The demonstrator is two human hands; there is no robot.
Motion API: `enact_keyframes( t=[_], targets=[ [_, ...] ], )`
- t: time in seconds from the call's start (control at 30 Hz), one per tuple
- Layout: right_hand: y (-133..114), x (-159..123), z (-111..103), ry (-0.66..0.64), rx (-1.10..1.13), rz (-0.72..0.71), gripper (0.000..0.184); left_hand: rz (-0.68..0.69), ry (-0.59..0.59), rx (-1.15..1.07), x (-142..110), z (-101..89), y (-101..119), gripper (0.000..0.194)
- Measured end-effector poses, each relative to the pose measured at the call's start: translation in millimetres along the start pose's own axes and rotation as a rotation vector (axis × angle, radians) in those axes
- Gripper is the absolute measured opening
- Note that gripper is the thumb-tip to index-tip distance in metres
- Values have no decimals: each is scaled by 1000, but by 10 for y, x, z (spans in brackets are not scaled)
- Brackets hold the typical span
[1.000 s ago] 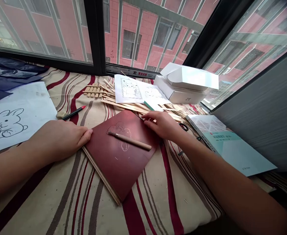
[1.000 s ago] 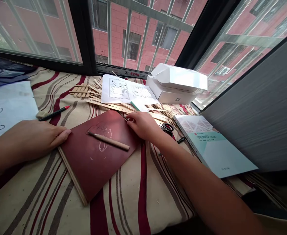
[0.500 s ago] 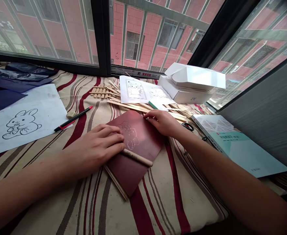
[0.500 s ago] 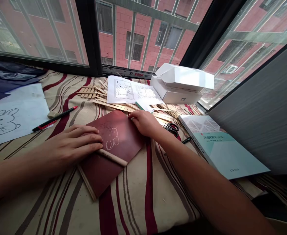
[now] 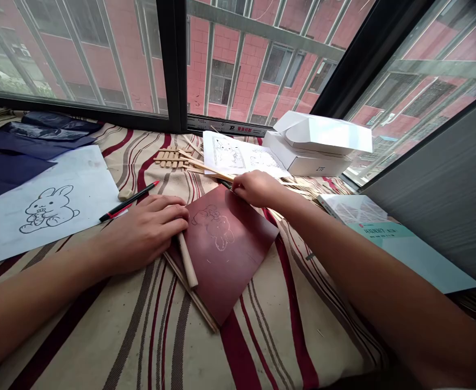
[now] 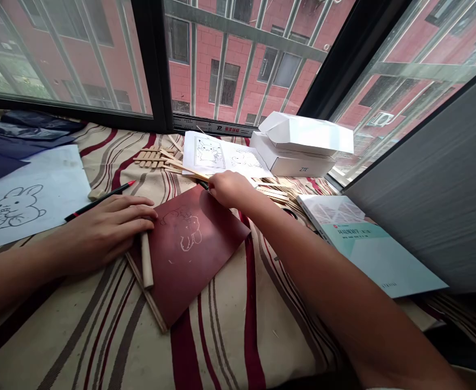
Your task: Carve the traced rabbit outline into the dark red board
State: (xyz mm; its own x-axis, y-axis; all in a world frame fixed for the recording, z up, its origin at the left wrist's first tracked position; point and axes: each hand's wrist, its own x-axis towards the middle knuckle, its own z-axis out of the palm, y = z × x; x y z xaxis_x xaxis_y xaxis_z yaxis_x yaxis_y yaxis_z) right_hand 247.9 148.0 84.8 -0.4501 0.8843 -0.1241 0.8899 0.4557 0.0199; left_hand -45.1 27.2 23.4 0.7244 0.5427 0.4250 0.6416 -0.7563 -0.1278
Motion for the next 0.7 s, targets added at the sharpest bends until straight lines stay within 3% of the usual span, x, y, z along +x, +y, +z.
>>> enact_keyframes(
  t=[0.1, 0.23, 0.43, 0.6, 0.7],
  targets=[
    [-126, 225, 2, -28, 6, 64, 40, -35, -9, -60, -3, 10, 1, 35],
    [-186, 483, -22, -69, 31, 131, 42, -52, -11, -96, 1, 17, 9, 36],
    [-244, 742, -125, -166, 25, 60, 44, -52, -15, -108, 33, 14, 24, 35],
    [-336, 854, -245, -109, -35, 10, 47, -31, -15, -92, 29, 6, 17, 34],
    [-282, 694, -419, 27, 4, 30, 34, -26, -18, -90, 15, 8, 18, 34]
  ],
)
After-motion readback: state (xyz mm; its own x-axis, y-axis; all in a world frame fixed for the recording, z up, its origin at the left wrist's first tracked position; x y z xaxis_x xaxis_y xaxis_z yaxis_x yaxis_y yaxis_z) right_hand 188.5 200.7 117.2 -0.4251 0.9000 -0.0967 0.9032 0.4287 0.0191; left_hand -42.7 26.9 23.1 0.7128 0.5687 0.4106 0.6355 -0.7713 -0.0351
